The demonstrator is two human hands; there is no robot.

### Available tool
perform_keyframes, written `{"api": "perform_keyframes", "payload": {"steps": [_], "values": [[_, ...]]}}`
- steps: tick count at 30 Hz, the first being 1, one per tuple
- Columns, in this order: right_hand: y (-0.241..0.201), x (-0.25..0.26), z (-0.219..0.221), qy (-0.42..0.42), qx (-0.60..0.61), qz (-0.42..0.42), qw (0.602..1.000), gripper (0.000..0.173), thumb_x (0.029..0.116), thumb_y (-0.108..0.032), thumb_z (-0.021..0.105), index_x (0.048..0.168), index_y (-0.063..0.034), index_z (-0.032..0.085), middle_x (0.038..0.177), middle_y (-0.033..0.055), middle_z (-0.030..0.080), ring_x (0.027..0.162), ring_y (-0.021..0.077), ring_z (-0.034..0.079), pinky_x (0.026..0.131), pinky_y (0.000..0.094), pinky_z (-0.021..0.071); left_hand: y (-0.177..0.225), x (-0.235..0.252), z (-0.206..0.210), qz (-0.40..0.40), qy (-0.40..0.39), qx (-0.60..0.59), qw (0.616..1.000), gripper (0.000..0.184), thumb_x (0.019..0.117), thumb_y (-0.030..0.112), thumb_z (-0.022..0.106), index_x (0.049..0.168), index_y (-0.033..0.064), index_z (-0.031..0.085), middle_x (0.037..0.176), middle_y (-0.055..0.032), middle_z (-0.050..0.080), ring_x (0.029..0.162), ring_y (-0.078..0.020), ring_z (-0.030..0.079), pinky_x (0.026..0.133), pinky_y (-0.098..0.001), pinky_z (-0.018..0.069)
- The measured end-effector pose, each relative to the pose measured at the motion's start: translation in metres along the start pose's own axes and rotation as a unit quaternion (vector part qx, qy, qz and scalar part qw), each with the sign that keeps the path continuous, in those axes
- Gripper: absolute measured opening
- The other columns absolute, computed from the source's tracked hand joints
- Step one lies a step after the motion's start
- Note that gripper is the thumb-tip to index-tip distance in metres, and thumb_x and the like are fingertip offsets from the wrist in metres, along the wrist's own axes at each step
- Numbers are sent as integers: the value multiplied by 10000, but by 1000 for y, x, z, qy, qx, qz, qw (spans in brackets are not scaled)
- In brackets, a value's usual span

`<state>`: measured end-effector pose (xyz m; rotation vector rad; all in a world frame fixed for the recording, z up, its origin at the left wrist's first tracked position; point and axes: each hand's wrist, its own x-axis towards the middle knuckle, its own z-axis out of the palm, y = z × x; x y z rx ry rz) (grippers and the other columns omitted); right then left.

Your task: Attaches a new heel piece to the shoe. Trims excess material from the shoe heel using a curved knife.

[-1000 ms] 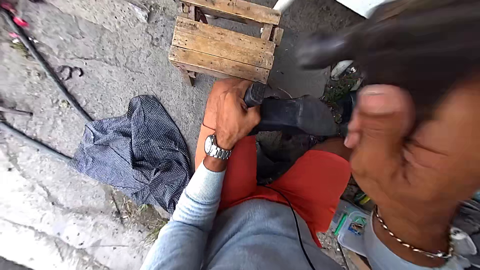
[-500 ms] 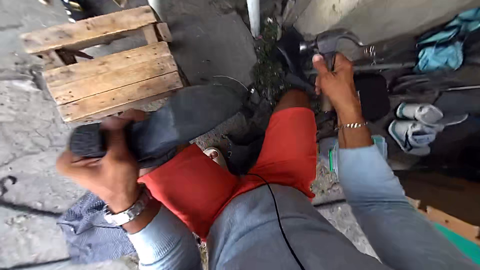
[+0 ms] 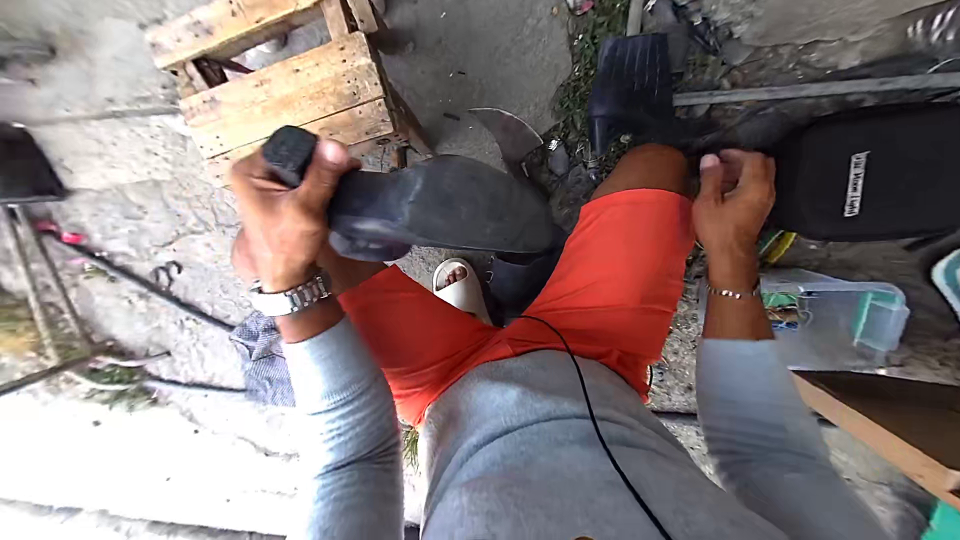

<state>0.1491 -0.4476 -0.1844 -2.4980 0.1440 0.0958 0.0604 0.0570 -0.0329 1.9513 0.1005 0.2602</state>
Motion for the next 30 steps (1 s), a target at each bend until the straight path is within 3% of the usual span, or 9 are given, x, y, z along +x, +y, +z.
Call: {"api": "perform_keyframes", "payload": {"steps": [3, 5, 6, 8, 10, 13, 16, 24, 30], "values": [[-84, -43, 1, -107, 224, -197, 948, 770, 1032, -609, 420, 1460, 30, 460, 1342, 200, 612, 1140, 259, 670, 952, 454, 591, 8, 3, 41, -61, -45, 26, 997, 209, 980, 313, 707, 963, 105, 702, 840, 39, 727, 760, -73, 700, 746, -327, 620], [-132, -72, 5, -251, 321, -229, 884, 1049, 845, -810, 568, 1542, -47, 384, 1434, 125, 562, 1137, 203, 661, 916, 416, 605, 12, 7, 66, -152, -87, 80, 981, 350, 954, 457, 705, 925, 108, 729, 775, 14, 713, 683, -94, 675, 669, -358, 598], [-145, -82, 7, -303, 370, -210, 853, 1076, 783, -779, 687, 1548, -80, 401, 1414, 99, 585, 1081, 185, 680, 874, 394, 624, 11, 10, 74, -185, -109, 97, 972, 406, 930, 512, 712, 935, 106, 728, 765, -5, 711, 673, -117, 675, 659, -389, 593], [-151, -93, 10, -338, 459, -154, 807, 921, 804, -603, 799, 1505, -103, 473, 1246, 122, 673, 778, 190, 707, 628, 358, 643, 10, 13, 76, -217, -147, 85, 961, 460, 907, 533, 733, 1038, 94, 692, 832, -30, 708, 740, -136, 681, 710, -397, 590], [-143, -90, 8, -371, 522, -93, 763, 756, 871, -526, 767, 1459, -116, 526, 1116, 136, 704, 619, 159, 645, 493, 300, 571, 15, 7, 64, -198, -207, 34, 957, 488, 947, 472, 703, 1231, 86, 610, 988, -34, 703, 869, -121, 688, 797, -354, 600], [-125, -73, 6, -464, 596, -13, 655, 582, 934, -570, 658, 1356, -177, 581, 974, 108, 708, 634, 163, 671, 484, 277, 564, 31, -6, 46, -135, -281, -27, 950, 586, 1011, 409, 607, 1483, 88, 475, 1253, -46, 684, 1106, -127, 677, 970, -329, 581], [-121, -63, 8, -504, 630, 22, 591, 538, 923, -600, 642, 1233, -160, 633, 896, 114, 710, 634, 179, 688, 491, 279, 565, 46, -14, 43, -92, -269, -14, 959, 589, 1043, 415, 552, 1522, 85, 457, 1322, -47, 663, 1165, -107, 659, 1018, -306, 561], [-142, -63, -3, -519, 631, 26, 576, 501, 957, -564, 617, 1211, -132, 625, 895, 129, 698, 619, 188, 686, 478, 289, 571, 37, -26, 33, -85, -237, -35, 967, 559, 1074, 357, 507, 1530, 38, 449, 1326, -66, 673, 1172, -103, 664, 1031, -284, 552], [-180, -70, -44, -526, 529, -5, 666, 476, 1041, -576, 458, 1191, -144, 591, 734, 102, 657, 502, 165, 654, 416, 282, 564, 18, -33, 18, -80, -243, -130, 958, 525, 1102, 315, 422, 1530, 11, 440, 1350, -72, 659, 1210, -119, 642, 1075, -291, 519]]}}
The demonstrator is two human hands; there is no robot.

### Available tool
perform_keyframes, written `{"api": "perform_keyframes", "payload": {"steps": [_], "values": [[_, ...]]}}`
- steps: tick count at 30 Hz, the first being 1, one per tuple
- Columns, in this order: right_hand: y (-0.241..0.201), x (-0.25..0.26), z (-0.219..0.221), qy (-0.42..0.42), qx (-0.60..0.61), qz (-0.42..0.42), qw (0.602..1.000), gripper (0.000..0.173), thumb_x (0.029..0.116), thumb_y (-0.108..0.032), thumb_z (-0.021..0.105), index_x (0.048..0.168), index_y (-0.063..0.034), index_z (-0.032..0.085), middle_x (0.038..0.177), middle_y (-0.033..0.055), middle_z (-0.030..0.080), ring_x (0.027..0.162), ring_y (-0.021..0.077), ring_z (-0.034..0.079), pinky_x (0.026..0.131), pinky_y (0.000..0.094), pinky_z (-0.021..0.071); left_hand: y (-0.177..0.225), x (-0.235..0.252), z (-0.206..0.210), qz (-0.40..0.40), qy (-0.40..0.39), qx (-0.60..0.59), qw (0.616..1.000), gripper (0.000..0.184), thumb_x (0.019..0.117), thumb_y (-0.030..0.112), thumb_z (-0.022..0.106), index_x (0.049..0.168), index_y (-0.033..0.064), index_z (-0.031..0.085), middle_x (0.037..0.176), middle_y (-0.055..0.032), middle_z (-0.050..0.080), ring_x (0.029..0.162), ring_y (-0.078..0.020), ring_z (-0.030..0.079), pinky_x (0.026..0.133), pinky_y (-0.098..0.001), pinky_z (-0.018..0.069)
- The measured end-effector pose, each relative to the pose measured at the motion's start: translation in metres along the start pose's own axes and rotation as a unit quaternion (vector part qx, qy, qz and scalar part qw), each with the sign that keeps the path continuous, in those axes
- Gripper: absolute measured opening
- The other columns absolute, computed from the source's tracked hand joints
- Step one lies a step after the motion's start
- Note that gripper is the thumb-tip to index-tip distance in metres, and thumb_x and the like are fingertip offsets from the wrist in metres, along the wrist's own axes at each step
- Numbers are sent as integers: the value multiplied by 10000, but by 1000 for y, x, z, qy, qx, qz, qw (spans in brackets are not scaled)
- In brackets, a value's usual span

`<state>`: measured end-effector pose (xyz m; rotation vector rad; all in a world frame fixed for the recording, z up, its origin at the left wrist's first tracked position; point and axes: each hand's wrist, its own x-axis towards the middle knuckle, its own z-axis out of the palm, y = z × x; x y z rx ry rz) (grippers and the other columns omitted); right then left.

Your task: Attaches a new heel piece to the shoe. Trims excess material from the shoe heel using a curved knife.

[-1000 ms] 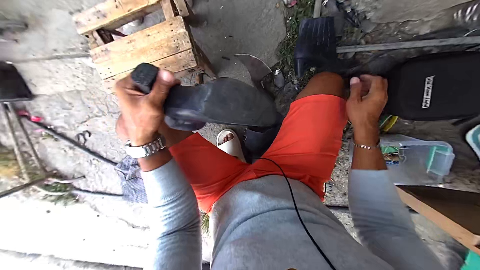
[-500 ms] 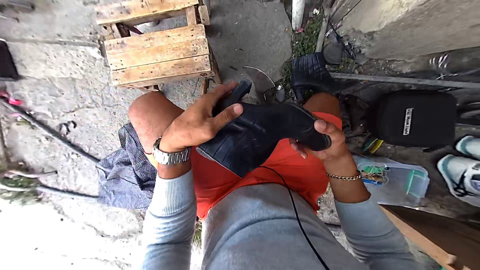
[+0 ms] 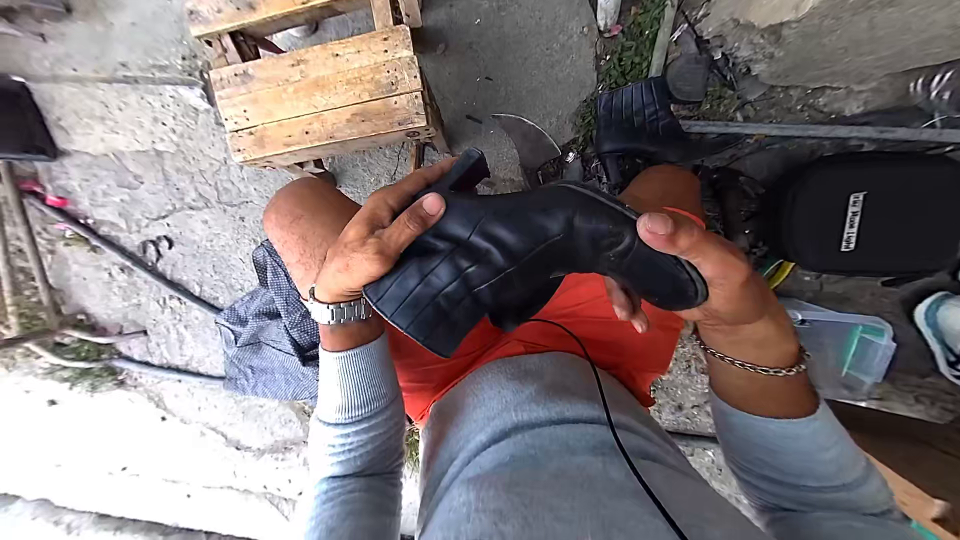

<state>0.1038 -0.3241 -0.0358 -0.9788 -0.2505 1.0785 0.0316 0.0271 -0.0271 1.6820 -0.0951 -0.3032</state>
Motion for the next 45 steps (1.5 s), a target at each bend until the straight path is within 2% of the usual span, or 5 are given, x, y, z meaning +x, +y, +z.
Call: {"api": "perform_keyframes", "payload": {"steps": [12, 19, 28, 33, 45], "values": [[-19, -1, -1, -48, -32, 40, 998, 491, 1045, -602, 425, 1174, -163, 602, 695, 98, 648, 474, 160, 646, 400, 278, 555, -11, -22, -5, 41, 77, 78, 993, 480, 1130, 259, 307, 1479, -1, 508, 1393, -104, 642, 1242, -182, 642, 1081, -369, 530], [1, 3, -25, -60, 159, 147, 974, 618, 1011, -645, 369, 1017, -102, 664, 659, 94, 639, 409, 138, 595, 349, 270, 505, -15, -71, 44, 32, 165, 154, 974, 1042, 822, 314, 812, 1656, 246, 192, 1655, -59, 344, 1424, -209, 480, 1135, -420, 467], [-37, 73, -33, 36, -85, 71, 993, 1075, 852, -850, -123, 1191, -151, 620, 928, 142, 767, 549, 239, 681, 433, 377, 559, -14, -17, -1, 197, 347, 153, 904, 554, 846, 289, 852, 1263, 104, 538, 1129, 71, 699, 1059, -82, 682, 950, -360, 592], [82, 144, -125, 225, -550, 201, 779, 728, 942, -619, 616, 1228, 51, 631, 1112, 302, 664, 1025, 461, 665, 882, 698, 514, -6, 55, -49, 71, 454, -33, 888, 466, 971, 311, 727, 1248, -18, 548, 1021, -105, 743, 868, -274, 759, 726, -476, 674], [177, 185, -120, 257, -649, 206, 686, 673, 963, -383, 668, 1429, 66, 485, 1368, 344, 544, 1275, 504, 548, 1023, 651, 469, -67, 107, -79, 62, 492, 8, 868, 604, 858, 311, 848, 1241, -53, 555, 1046, -108, 739, 950, -191, 752, 853, -401, 663]]}}
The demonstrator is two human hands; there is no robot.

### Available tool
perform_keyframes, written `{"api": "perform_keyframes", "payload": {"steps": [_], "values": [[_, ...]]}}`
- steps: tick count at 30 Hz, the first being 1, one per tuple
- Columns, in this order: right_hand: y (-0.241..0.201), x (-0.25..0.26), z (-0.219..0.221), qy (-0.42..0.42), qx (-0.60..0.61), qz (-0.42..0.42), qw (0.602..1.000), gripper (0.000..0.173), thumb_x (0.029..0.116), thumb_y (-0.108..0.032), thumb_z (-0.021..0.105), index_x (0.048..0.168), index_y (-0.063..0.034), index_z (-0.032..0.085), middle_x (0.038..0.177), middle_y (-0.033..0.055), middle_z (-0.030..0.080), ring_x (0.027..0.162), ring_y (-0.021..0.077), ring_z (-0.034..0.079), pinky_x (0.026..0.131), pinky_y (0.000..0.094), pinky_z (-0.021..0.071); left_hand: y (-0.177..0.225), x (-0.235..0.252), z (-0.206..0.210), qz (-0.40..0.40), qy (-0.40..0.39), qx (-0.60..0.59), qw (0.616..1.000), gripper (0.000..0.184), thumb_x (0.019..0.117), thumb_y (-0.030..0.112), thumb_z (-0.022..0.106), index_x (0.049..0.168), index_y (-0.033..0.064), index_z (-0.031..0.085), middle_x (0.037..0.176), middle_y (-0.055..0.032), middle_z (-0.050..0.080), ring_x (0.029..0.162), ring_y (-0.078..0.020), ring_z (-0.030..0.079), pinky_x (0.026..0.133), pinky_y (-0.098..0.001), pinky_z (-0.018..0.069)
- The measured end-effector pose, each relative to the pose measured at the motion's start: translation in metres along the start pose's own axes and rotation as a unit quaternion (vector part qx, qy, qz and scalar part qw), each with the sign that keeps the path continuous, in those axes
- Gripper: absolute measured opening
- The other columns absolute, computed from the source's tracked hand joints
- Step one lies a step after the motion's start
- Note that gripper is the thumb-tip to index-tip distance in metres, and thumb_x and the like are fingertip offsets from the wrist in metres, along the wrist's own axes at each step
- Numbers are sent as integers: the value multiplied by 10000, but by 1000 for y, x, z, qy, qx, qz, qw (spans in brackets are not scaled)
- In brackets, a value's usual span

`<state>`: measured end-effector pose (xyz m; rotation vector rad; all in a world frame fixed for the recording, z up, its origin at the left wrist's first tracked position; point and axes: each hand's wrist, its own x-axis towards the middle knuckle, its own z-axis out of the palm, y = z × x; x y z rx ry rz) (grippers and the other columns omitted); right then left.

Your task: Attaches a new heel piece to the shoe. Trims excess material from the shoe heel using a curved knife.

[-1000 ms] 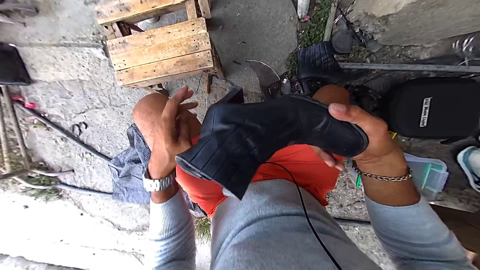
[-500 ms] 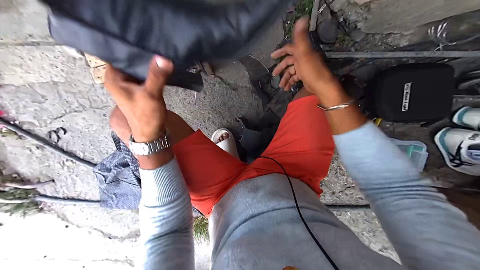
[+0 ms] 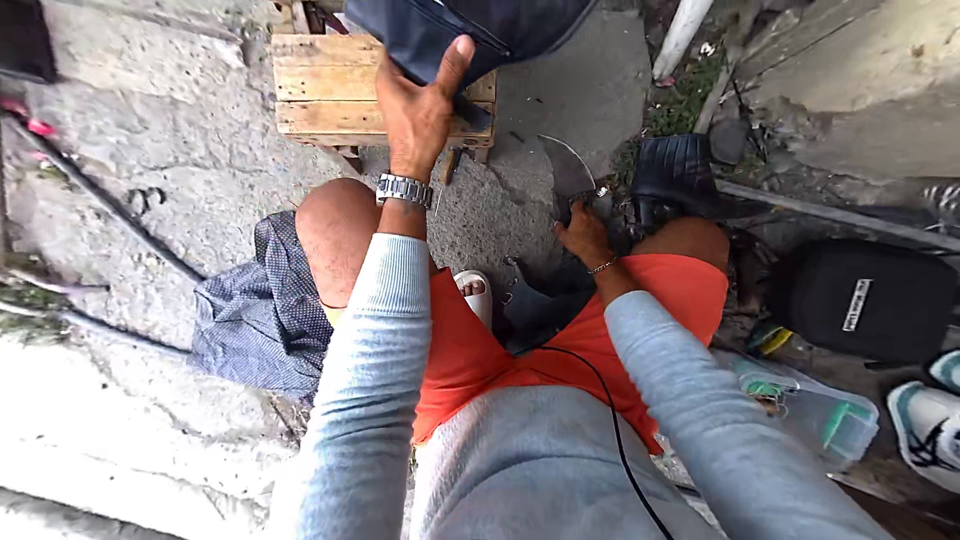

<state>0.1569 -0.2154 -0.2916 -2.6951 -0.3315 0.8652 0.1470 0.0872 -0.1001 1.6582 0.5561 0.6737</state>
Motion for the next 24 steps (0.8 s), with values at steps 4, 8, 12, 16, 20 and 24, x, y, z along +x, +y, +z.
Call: {"api": "perform_keyframes", "payload": {"steps": [4, 8, 12, 16, 20, 24], "values": [[-3, 7, 2, 1, 49, 79, 996, 771, 913, -406, 695, 1457, 61, 413, 1316, 301, 604, 1189, 454, 629, 976, 636, 504, -3, 3, 5, 33, -24, 32, 999, 689, 863, 347, 836, 1312, -63, 512, 1129, -99, 715, 1058, -133, 711, 980, -332, 601], [-27, -44, -32, 25, 133, 109, 985, 664, 999, -509, 524, 1440, -22, 428, 1099, 269, 679, 1001, 456, 685, 825, 661, 534, -4, 3, 14, 13, -45, -98, 994, 737, 903, 161, 795, 1430, -91, 346, 1257, -184, 632, 1176, -233, 662, 1049, -399, 570], [-35, -122, -60, 34, 226, -14, 973, 533, 1050, -532, 475, 1258, -48, 552, 838, 143, 632, 712, 284, 649, 649, 526, 562, -4, 7, 31, -34, 63, -195, 978, 471, 885, 8, 655, 1311, -87, 477, 1111, -189, 670, 1041, -259, 695, 919, -447, 609], [-48, -179, -81, 36, 265, -81, 960, 436, 1071, -443, 480, 1244, -59, 592, 797, 42, 628, 651, 125, 618, 610, 352, 562, -1, 14, 59, -21, 219, -88, 971, 192, 972, 156, 702, 999, -29, 658, 794, -98, 695, 744, -167, 717, 711, -359, 633], [-65, -198, -112, 4, 280, -104, 954, 425, 1087, -405, 466, 1308, -63, 586, 825, 30, 630, 607, 86, 587, 557, 294, 549, -2, 20, 68, 11, 231, -20, 973, 96, 974, 50, 630, 898, -3, 655, 695, -58, 642, 650, -116, 671, 626, -298, 594], [-83, -207, -133, 33, 241, -148, 959, 447, 1093, -378, 464, 1362, -44, 591, 952, 52, 699, 761, 62, 651, 678, 261, 574, -1, 16, 59, 29, 216, -40, 975, 150, 1036, 32, 502, 1028, -60, 621, 790, -94, 657, 749, -139, 690, 719, -317, 607]]}}
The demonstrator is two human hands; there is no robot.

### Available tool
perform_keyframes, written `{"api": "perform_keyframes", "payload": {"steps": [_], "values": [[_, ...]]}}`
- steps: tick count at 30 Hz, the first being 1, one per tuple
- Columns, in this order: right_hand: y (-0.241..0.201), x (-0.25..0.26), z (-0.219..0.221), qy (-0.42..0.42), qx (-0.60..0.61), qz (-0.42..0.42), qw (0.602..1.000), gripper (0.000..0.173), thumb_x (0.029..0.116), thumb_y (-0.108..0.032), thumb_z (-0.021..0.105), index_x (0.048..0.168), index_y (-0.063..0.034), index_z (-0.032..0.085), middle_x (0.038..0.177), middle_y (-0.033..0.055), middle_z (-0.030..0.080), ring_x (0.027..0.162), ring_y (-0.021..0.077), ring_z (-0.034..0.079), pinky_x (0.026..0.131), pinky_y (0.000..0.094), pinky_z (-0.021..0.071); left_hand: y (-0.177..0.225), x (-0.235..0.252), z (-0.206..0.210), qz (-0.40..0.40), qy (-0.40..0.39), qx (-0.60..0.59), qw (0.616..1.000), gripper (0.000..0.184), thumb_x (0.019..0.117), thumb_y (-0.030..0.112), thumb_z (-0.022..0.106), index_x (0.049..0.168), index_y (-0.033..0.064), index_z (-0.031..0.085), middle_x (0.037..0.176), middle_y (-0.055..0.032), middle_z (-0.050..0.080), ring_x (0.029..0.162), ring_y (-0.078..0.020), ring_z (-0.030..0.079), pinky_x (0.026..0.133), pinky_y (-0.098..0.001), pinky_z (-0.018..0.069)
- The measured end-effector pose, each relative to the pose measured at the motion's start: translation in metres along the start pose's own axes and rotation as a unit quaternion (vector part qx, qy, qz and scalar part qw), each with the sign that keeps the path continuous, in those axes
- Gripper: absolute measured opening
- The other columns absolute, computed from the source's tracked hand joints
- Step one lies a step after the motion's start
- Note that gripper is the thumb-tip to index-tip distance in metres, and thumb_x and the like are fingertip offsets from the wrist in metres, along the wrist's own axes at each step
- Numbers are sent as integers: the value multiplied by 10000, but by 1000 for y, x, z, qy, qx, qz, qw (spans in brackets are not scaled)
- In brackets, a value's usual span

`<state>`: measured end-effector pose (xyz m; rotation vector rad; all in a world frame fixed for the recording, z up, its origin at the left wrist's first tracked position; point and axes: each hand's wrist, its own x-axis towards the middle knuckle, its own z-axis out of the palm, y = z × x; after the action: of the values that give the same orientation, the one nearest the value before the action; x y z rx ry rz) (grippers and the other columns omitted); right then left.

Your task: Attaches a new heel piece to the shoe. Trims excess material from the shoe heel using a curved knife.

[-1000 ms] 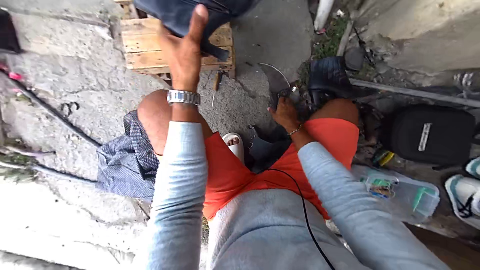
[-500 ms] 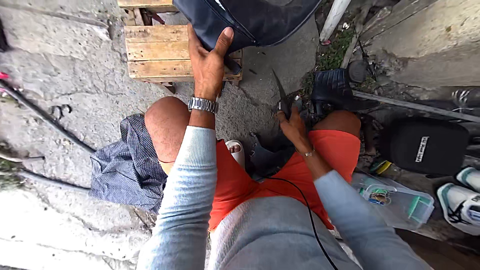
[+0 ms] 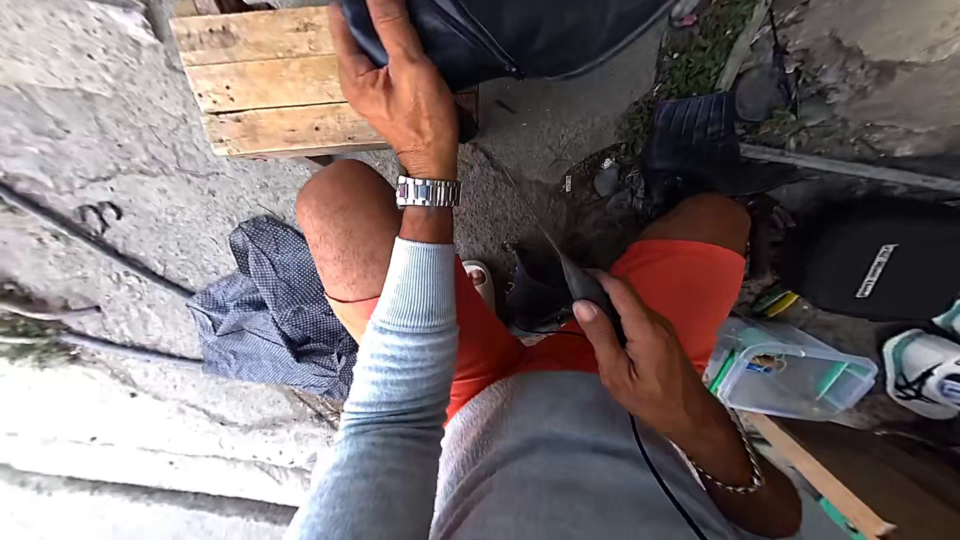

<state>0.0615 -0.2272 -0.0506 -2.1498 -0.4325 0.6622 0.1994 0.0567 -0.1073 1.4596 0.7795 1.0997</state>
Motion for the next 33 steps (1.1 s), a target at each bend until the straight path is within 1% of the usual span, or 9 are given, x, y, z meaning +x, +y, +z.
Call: {"api": "perform_keyframes", "payload": {"steps": [1, 3, 9, 11, 13, 19, 28, 31, 33], "values": [[-5, 0, -1, 6, -12, -4, 1000, 453, 1092, -375, 469, 1369, -39, 594, 986, 63, 712, 806, 66, 668, 707, 262, 581, 0, 0, -2, 9, 1, 0, 1000, 161, 1040, 21, 480, 1046, -72, 612, 804, -100, 654, 766, -141, 692, 735, -317, 608], [-10, 2, -3, 12, -26, -3, 1000, 462, 1090, -374, 475, 1377, -32, 593, 1015, 79, 723, 837, 79, 684, 715, 270, 586, -1, 0, -4, 26, 2, 1, 1000, 173, 1037, -5, 443, 1043, -86, 596, 801, -101, 635, 766, -137, 680, 733, -308, 595], [-16, 9, -11, -1, -19, 11, 1000, 450, 1088, -362, 482, 1393, -50, 593, 1042, 63, 712, 838, 45, 661, 712, 232, 568, -3, -8, -4, 82, -12, 22, 996, 160, 994, -42, 413, 992, -89, 566, 785, -80, 586, 738, -102, 641, 693, -274, 561], [-20, 11, -13, -5, -17, 9, 1000, 445, 1089, -349, 486, 1392, -40, 592, 1041, 62, 716, 849, 46, 668, 716, 231, 575, -5, -8, -4, 109, -19, 30, 993, 152, 994, -49, 417, 974, -95, 561, 776, -78, 580, 726, -99, 639, 679, -272, 559], [-22, 13, -11, -3, -23, 11, 1000, 443, 1088, -342, 489, 1392, -37, 590, 1025, 64, 715, 826, 52, 664, 693, 237, 570, -6, -9, -4, 122, -23, 34, 992, 152, 988, -54, 417, 957, -97, 559, 771, -73, 573, 726, -93, 631, 677, -266, 550], [-20, 17, -6, -9, -28, 21, 999, 453, 1087, -354, 483, 1407, -47, 579, 1061, 66, 712, 844, 58, 666, 707, 247, 572, -6, -9, -4, 116, -18, 21, 993, 140, 984, -65, 425, 966, -102, 558, 785, -75, 569, 741, -100, 628, 690, -271, 549], [-23, 21, -6, -16, -53, 29, 998, 465, 1090, -383, 454, 1400, -65, 589, 994, 55, 711, 791, 81, 660, 656, 274, 557, -6, -9, -4, 121, -26, 23, 992, 153, 1000, -63, 420, 987, -116, 563, 796, -82, 586, 770, -109, 642, 713, -282, 560], [-27, 23, -8, -17, -81, 26, 996, 479, 1092, -390, 442, 1394, -51, 594, 981, 65, 713, 760, 95, 655, 634, 281, 548, -4, -8, -5, 105, -31, 21, 994, 140, 1005, -55, 436, 989, -98, 568, 791, -75, 597, 753, -101, 654, 711, -278, 575], [-32, 24, -8, -17, -105, 21, 994, 488, 1092, -392, 436, 1398, -45, 589, 975, 73, 718, 738, 116, 661, 610, 300, 545, -3, -7, -6, 97, -31, 20, 995, 142, 1008, -57, 438, 1008, -111, 569, 802, -84, 603, 763, -114, 658, 723, -287, 576]]}}
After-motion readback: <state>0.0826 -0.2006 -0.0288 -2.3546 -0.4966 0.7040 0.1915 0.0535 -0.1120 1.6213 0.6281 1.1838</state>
